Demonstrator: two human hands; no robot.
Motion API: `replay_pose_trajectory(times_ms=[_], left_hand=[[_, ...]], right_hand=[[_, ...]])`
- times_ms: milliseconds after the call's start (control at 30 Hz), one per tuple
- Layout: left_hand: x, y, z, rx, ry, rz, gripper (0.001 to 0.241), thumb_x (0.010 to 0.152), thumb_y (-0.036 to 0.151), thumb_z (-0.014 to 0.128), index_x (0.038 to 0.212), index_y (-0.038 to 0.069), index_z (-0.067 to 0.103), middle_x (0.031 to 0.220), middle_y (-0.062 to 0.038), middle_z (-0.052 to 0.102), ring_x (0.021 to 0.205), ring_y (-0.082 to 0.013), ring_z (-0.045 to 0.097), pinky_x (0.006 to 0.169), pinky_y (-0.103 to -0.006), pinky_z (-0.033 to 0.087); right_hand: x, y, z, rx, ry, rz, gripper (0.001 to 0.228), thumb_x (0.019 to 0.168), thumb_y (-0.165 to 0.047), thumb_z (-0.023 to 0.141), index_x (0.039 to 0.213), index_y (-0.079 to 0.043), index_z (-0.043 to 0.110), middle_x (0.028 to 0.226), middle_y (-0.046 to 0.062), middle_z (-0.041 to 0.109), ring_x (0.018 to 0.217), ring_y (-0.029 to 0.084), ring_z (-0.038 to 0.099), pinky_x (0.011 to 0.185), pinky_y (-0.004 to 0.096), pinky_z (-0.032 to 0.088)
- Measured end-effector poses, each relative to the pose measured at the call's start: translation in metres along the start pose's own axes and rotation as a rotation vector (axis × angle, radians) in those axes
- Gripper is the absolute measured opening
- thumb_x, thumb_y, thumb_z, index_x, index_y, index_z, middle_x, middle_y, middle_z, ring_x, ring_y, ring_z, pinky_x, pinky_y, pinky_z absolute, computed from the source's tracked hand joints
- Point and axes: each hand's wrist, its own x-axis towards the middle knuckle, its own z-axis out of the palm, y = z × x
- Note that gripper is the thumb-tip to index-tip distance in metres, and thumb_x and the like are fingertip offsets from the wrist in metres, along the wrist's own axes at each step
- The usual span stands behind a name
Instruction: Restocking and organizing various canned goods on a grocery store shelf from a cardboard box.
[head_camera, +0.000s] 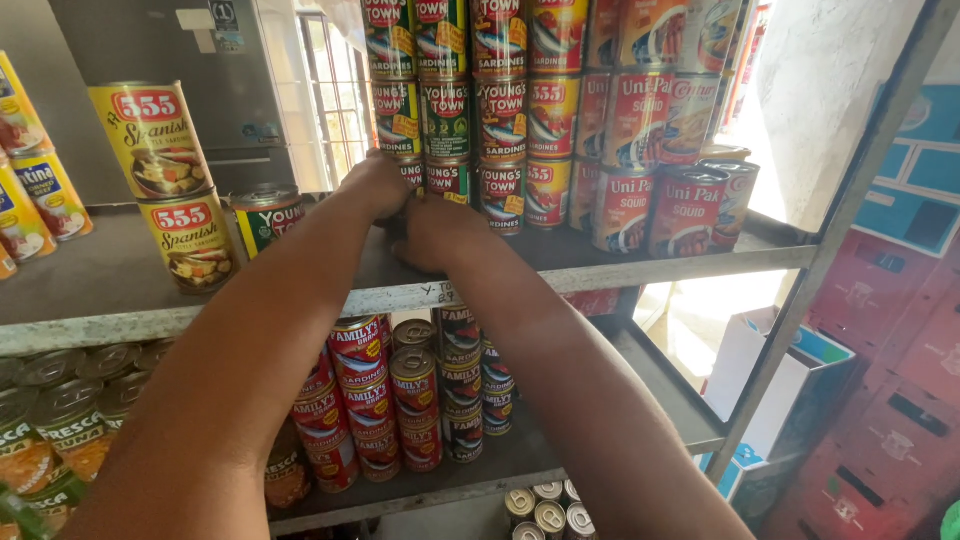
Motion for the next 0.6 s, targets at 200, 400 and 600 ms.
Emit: replay_pose_trajectory(times_ms=[200,400,600], left_hand=[[0.049,-0.024,0.024,0.115,0.016,0.129,0.069,0.095,0.038,0.068,0.138,-0.011,0.044,0.13,-0.03,0.062,0.121,-0.0387,0.064,0.101,-0.0436,0.051],[0.03,-0.012,0.015,0.022,-0.02,0.057,0.077,0.095,0.031,0.065,0.14,-0.022,0.03,0.123,-0.034,0.064,0.115,-0.0383,0.067,0.094,-0.0417,0.055],[0.027,-0.002,0.011,0.088,-0.106,0.064,0.069,0.098,0.019,0.059,0.14,-0.025,0.025,0.118,-0.035,0.066,0.1,-0.0385,0.074,0.078,-0.0439,0.061]], right_hand=[[0.004,0.001,0.002,-0.011,-0.033,0.009,0.046,0.086,-0.039,0.07,0.12,-0.009,0.071,0.126,0.015,0.07,0.115,0.031,0.068,0.097,0.045,0.055],[0.002,-0.001,-0.001,-0.016,-0.029,0.009,0.048,0.086,-0.041,0.069,0.121,-0.008,0.069,0.126,0.015,0.069,0.115,0.032,0.067,0.096,0.046,0.054],[0.004,0.001,0.002,-0.02,-0.014,0.009,0.056,0.085,-0.042,0.073,0.127,-0.007,0.065,0.126,0.016,0.069,0.115,0.032,0.067,0.097,0.045,0.054]])
